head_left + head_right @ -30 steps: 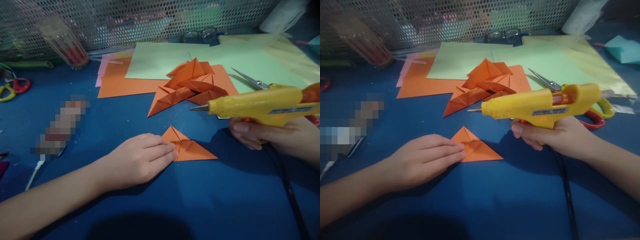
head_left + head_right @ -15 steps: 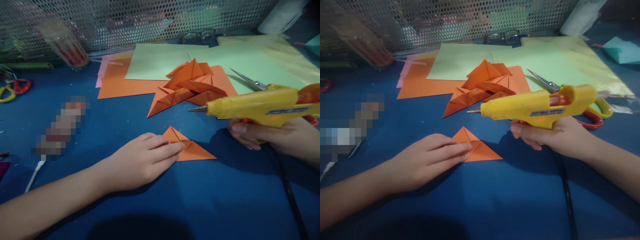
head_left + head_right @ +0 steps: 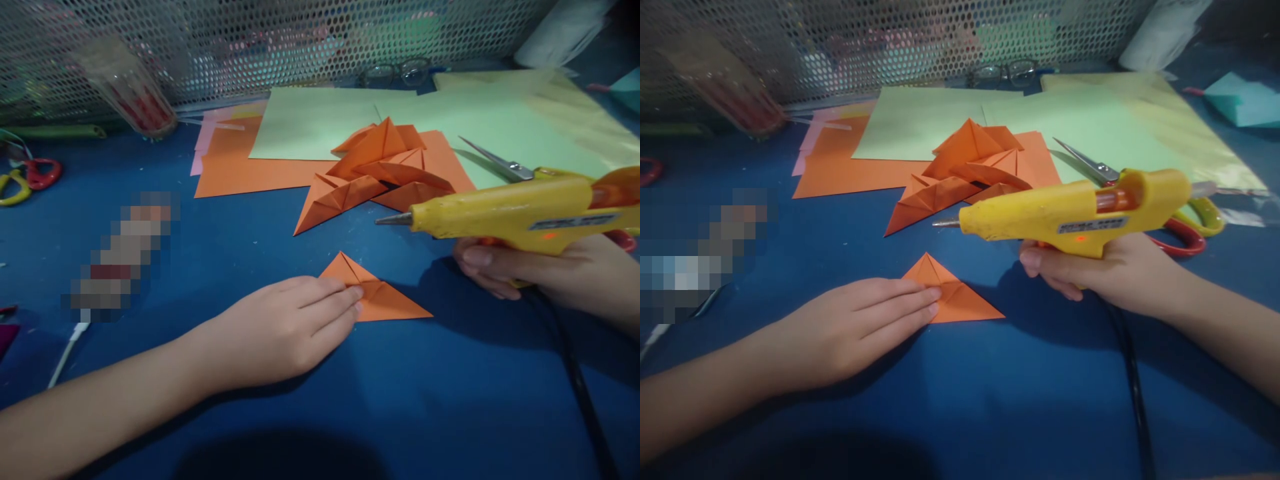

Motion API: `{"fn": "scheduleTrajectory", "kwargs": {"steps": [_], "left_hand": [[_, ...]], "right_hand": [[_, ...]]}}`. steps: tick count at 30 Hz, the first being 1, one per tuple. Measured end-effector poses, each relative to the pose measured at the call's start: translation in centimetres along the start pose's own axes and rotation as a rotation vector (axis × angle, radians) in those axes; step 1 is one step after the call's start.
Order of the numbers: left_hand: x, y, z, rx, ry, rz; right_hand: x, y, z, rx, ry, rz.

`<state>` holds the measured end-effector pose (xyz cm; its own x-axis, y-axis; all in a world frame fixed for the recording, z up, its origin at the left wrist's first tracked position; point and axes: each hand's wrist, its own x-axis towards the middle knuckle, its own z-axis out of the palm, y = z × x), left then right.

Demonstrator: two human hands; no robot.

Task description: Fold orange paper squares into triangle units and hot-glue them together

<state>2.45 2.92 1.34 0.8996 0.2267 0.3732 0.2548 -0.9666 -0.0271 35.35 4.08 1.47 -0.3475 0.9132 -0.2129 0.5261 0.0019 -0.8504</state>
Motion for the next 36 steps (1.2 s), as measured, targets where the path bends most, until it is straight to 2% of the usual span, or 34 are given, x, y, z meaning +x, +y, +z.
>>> {"fn": "scheduleTrajectory", "kwargs": {"steps": [11,18,25,31,36], "left_hand": [[0.0,1.5,-0.7,0.135,-0.059,-0.027],[0.0,2.6,-0.4,0.172,-0.060,-0.045],[-0.2,1.5,-0.3,-0.052,-0.084,-0.095],[-0.4,0.4,-0.2,-0.251,-0.118,-0.217],[-0.2,0.4,-0.7,-0.227,-0.147,-0.190]], "right_hand": [[0.3,-0.8,0.2,0.016,-0.002,0.012],[-0.4,-2.3,1.0,0.046,0.070,0.073],[-0.2,-2.3,0.6,0.121,0.004,0.074],[-0.4,-2.4,0.1,0.177,-0.101,0.082],[-0.4,-2.7,0.1,0.201,-0.154,0.077]]}}
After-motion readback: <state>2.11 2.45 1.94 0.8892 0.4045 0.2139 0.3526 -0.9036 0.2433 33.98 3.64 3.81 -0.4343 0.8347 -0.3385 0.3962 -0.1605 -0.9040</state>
